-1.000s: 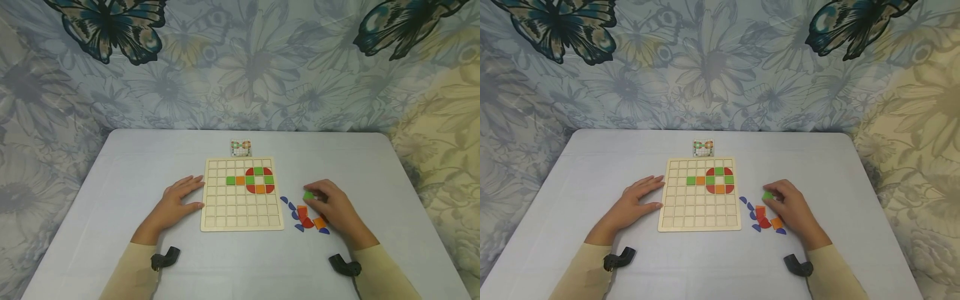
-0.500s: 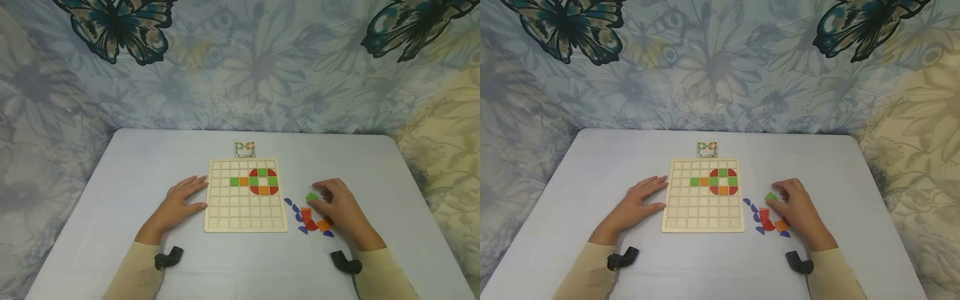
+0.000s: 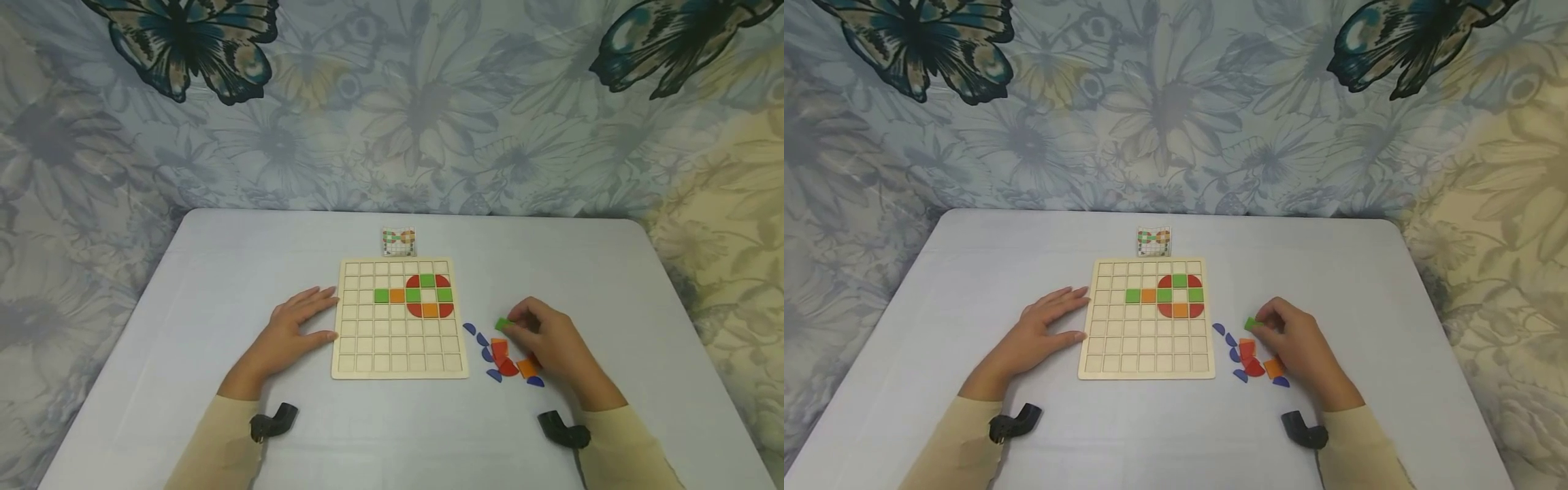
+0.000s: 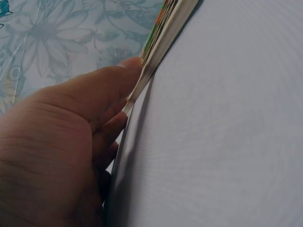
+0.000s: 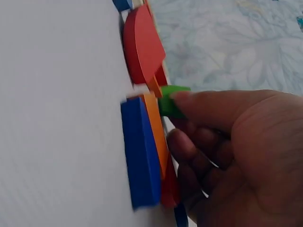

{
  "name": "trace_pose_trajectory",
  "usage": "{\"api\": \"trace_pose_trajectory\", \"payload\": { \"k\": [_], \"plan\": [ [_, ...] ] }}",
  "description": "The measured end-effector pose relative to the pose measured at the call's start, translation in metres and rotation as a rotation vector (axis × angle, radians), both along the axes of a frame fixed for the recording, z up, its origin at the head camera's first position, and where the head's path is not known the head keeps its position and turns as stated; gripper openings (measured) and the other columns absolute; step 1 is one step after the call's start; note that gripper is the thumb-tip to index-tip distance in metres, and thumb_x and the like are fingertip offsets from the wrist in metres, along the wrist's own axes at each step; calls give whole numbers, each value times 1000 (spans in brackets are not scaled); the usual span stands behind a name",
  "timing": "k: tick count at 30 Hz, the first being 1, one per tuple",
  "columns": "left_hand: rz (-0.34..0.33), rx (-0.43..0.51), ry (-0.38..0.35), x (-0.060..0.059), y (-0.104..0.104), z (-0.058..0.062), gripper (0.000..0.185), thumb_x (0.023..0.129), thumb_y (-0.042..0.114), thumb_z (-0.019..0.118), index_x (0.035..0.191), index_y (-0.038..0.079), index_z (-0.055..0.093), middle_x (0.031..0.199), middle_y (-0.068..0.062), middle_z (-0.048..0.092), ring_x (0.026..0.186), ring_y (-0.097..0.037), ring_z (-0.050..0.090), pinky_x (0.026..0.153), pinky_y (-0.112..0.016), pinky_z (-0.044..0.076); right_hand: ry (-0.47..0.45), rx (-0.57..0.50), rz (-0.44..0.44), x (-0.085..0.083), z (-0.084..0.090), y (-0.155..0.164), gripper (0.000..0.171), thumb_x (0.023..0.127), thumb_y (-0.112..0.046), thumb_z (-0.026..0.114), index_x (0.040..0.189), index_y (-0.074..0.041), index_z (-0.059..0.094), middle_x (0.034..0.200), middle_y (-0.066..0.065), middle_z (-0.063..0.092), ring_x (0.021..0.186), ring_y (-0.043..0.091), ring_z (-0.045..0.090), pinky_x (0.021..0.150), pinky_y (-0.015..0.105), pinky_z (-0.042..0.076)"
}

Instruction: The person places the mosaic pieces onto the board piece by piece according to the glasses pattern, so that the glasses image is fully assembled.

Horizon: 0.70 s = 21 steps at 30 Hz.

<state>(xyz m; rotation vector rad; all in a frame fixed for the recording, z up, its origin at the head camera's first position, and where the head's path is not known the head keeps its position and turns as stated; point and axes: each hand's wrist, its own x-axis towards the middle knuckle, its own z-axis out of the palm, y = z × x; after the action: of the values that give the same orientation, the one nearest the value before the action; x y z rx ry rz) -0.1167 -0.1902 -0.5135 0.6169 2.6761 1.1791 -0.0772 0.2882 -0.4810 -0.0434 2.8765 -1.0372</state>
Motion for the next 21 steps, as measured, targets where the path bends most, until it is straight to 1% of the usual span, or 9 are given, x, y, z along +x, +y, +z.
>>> {"api": "trace_pose_trajectory", "payload": {
  "k": [2, 4, 7, 9, 12, 16, 19, 21],
  "plan": [
    [-4, 5, 9, 0, 0, 0, 69, 96, 37, 87, 158, 19, 62, 168, 9, 46, 160, -28, 29, 121, -64, 17, 26, -22, 5, 1, 1, -2, 17, 100, -11, 81, 113, -10, 70, 98, 3, 68, 91, 25, 61, 75, 27, 55],
    [-4, 5, 14, 0, 0, 0, 69, 96, 37, 87, 157, 19, 62, 168, 8, 46, 160, -29, 30, 121, -65, 16, 53, -45, 9, 2, 2, -4, 17, 102, -11, 80, 117, -10, 72, 102, 3, 70, 93, 25, 63, 78, 23, 54],
    [2, 1, 10, 0, 0, 1, 69, 96, 37, 87, 157, 18, 62, 168, 8, 46, 160, -29, 30, 121, -65, 16, 91, -77, 16, 0, 5, -11, 21, 103, -11, 78, 124, -9, 75, 106, 3, 70, 97, 24, 64, 82, 19, 52],
    [6, -5, 5, 0, 0, 1, 69, 96, 37, 87, 157, 19, 62, 168, 8, 46, 160, -28, 30, 122, -65, 15, 105, -107, 23, -2, 8, -17, 21, 104, -11, 77, 125, -9, 77, 108, 3, 69, 99, 24, 63, 83, 18, 52],
    [6, -10, 3, 1, 0, 1, 69, 96, 37, 87, 157, 19, 62, 168, 8, 46, 160, -28, 30, 122, -64, 15, 118, -143, 46, -5, 12, -30, 18, 104, -12, 77, 123, -10, 78, 110, 1, 70, 99, 23, 65, 84, 20, 53],
    [1, -8, 7, 1, 1, 0, 69, 96, 37, 87, 157, 19, 62, 168, 8, 46, 160, -29, 30, 122, -64, 16, 136, -204, 105, -12, 15, -50, 14, 104, -10, 77, 117, -11, 78, 108, -1, 71, 95, 20, 66, 83, 27, 55],
    [1, -7, 6, 1, 1, 1, 70, 95, 36, 88, 158, 19, 62, 168, 8, 45, 160, -29, 29, 122, -64, 16, 156, -273, 156, -19, 19, -67, 12, 102, -7, 78, 114, -10, 78, 106, -2, 72, 92, 19, 67, 81, 31, 55],
    [2, -9, 6, 1, 2, 2, 70, 95, 36, 88, 158, 19, 61, 168, 7, 46, 160, -29, 29, 121, -65, 17, 166, -318, 183, -25, 23, -78, 12, 101, -6, 80, 112, -10, 78, 106, -3, 72, 90, 19, 68, 79, 30, 55]
  ]
}}
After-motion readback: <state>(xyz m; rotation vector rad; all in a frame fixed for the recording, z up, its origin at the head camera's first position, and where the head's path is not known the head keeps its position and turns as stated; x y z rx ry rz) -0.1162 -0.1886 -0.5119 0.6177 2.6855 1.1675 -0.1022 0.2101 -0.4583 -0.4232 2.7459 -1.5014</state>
